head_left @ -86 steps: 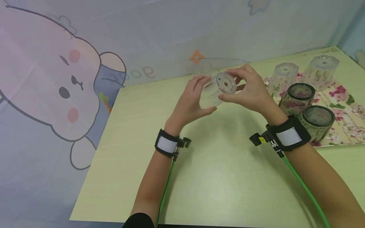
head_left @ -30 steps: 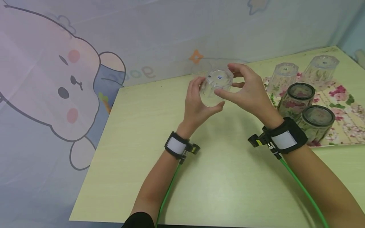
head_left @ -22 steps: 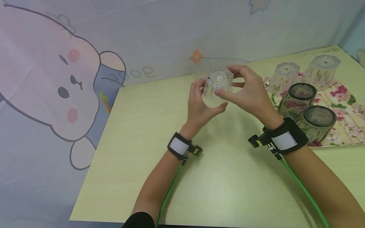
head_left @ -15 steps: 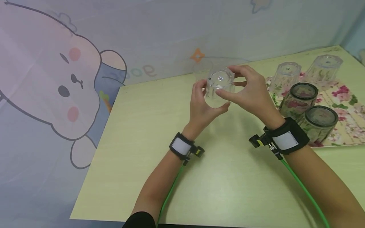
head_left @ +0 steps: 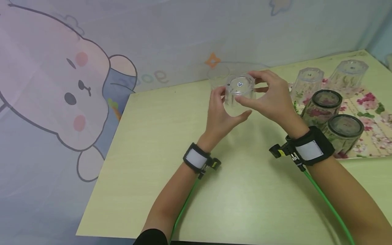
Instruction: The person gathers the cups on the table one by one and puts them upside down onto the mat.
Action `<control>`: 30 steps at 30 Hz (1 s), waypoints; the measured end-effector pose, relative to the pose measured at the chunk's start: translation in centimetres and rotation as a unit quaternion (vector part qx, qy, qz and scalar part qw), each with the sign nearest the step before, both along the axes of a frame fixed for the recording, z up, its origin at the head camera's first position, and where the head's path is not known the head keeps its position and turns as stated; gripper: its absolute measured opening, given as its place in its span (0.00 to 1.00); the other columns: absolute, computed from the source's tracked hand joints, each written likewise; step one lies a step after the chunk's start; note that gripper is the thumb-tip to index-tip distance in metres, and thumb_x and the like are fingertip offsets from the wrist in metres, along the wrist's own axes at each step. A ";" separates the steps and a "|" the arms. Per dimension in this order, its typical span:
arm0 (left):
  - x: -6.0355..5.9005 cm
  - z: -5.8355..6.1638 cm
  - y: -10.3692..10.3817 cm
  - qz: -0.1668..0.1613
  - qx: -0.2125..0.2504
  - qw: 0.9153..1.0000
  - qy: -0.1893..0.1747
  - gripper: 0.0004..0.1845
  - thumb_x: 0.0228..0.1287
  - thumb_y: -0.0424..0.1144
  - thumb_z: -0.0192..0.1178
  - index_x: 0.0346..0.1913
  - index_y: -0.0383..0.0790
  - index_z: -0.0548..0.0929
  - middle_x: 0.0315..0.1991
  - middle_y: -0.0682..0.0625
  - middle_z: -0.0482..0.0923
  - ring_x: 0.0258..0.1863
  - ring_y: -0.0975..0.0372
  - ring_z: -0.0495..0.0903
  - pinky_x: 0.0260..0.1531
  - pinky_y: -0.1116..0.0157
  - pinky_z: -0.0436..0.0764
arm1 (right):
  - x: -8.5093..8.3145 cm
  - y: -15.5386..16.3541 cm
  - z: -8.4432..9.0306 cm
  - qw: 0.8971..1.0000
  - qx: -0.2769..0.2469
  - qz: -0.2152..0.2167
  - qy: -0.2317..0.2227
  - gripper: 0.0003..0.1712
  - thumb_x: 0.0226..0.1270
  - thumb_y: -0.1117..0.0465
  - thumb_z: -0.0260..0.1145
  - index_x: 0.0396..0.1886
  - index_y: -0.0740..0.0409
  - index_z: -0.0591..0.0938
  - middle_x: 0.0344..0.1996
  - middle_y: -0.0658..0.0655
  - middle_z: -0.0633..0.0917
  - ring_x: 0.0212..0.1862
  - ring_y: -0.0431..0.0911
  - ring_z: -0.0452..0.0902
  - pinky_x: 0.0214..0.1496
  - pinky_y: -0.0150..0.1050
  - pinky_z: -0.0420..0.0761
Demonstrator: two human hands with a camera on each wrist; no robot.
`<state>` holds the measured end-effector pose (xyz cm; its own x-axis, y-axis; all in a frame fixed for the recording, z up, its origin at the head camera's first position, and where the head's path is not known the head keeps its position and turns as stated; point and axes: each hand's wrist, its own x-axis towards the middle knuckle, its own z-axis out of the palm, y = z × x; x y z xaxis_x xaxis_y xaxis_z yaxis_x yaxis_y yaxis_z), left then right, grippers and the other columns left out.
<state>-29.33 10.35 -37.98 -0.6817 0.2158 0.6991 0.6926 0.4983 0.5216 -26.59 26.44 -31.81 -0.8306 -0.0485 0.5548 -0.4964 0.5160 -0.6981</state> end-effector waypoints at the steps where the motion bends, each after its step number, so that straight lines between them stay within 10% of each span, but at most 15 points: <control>1: 0.0 0.2 -0.1 -0.008 -0.004 1.000 -0.007 0.46 0.42 0.50 0.77 0.61 0.35 0.64 0.56 0.45 0.69 0.56 0.60 0.69 0.56 0.74 0.75 | 0.0 0.1 0.1 1.000 -0.001 -0.003 -0.001 0.35 0.46 0.59 0.78 0.59 0.57 0.78 0.52 0.59 0.81 0.46 0.29 0.71 0.44 0.18 0.78; 15: 1.3 4.7 -3.3 -0.056 -0.001 0.994 -0.094 0.43 0.47 0.47 0.74 0.65 0.40 0.65 0.62 0.47 0.69 0.61 0.56 0.71 0.60 0.69 0.76 | 0.7 0.3 0.7 0.998 -0.027 0.017 -0.054 0.36 0.50 0.58 0.76 0.62 0.55 0.76 0.57 0.58 0.79 0.47 0.28 0.71 0.49 0.24 0.79; 30: 1.4 5.0 -3.7 -0.071 -0.003 0.993 -0.094 0.34 0.51 0.42 0.72 0.61 0.38 0.71 0.56 0.46 0.74 0.55 0.59 0.77 0.49 0.75 0.81 | 0.6 -0.3 0.6 0.998 -0.024 0.025 -0.060 0.36 0.49 0.60 0.77 0.61 0.56 0.77 0.57 0.58 0.79 0.48 0.28 0.71 0.49 0.22 0.79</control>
